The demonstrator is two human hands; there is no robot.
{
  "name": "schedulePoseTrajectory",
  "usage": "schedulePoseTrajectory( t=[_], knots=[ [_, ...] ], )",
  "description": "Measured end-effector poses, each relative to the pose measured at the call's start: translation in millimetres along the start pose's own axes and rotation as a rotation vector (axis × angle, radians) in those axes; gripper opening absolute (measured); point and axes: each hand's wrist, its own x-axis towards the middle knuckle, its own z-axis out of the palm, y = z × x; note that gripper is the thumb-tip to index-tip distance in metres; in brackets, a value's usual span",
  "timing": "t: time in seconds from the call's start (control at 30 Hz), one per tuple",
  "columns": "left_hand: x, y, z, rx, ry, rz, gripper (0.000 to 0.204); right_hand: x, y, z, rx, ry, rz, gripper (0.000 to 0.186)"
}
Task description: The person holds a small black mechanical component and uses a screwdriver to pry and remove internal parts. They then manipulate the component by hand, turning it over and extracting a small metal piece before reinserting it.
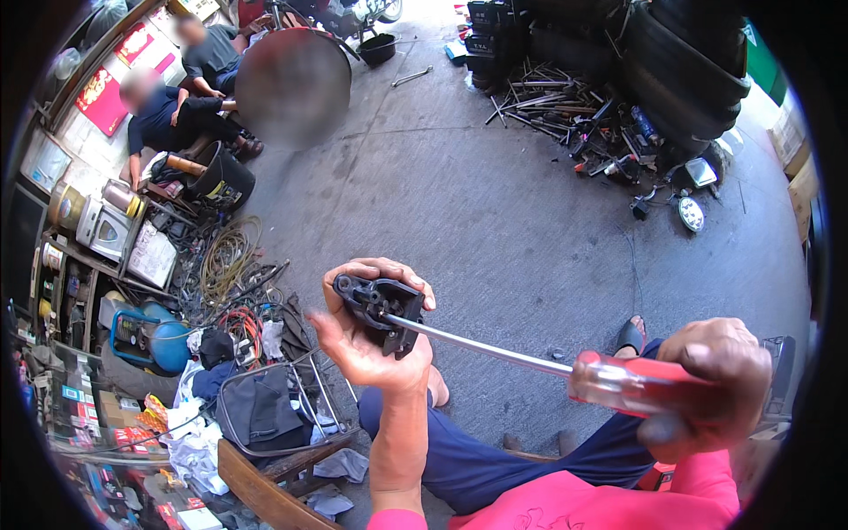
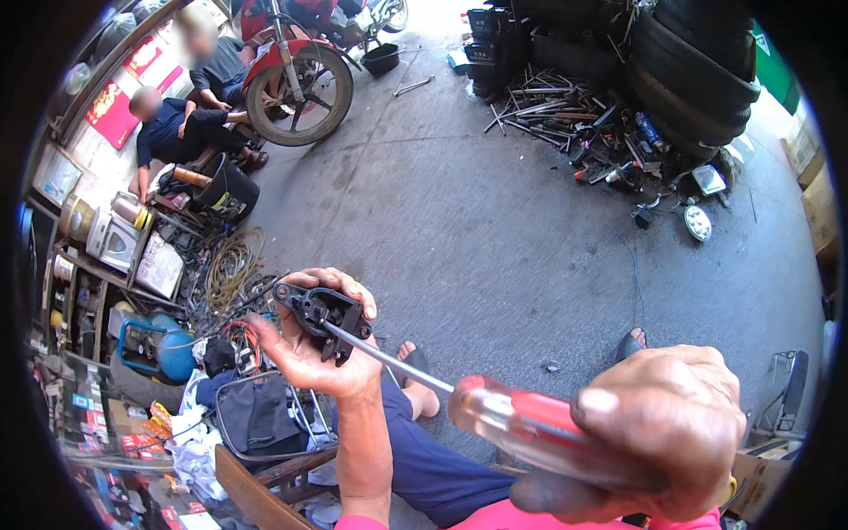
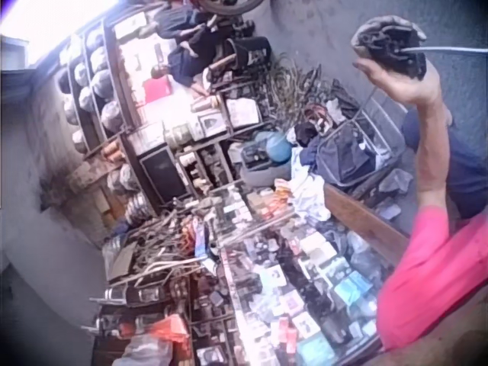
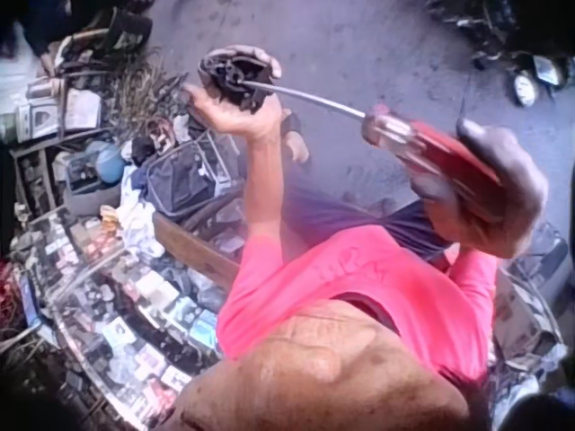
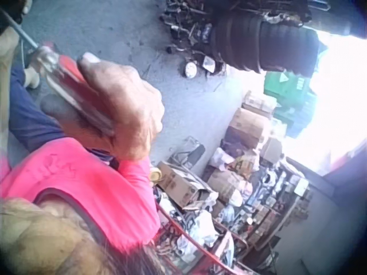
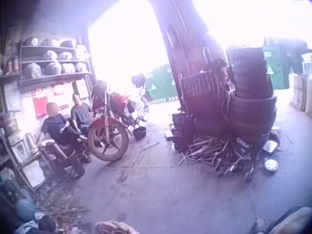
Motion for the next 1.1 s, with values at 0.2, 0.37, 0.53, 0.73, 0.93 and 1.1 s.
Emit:
schedulePoseTrajectory(
  t=[0.2,0.37,0.53,0.73,0.93,1.1],
  knots=[
    [2.5,-1.0,2.0,-0.036,-0.003,-0.027,0.066,9.3,11.2,-13.8,0.014,-0.194,-0.137,0.068],
    [1.2,0.2,-5.4,-0.014,-0.043,-0.028,0.058,8.7,11.5,-0.6,0.119,-0.122,-0.081,0.068],
    [1.9,0.0,-3.7,-0.032,-0.034,-0.056,0.058,9.6,20.9,-27.0,0.171,-0.39,-0.027,0.069],
    [0.9,-3.3,-2.6,-0.014,-0.024,-0.057,0.058,14.6,6.7,-7.1,-0.03,-0.151,-0.098,0.075],
    [1.6,-1.1,-6.8,-0.032,-0.016,-0.069,0.058,6.1,5.9,-19.4,0.018,-0.258,0.062,0.089],
    [0.8,-2.9,-0.6,-0.015,-0.014,-0.072,0.058,9.8,15.0,-17.3,0.168,-0.217,-0.036,0.078]
  ],
)
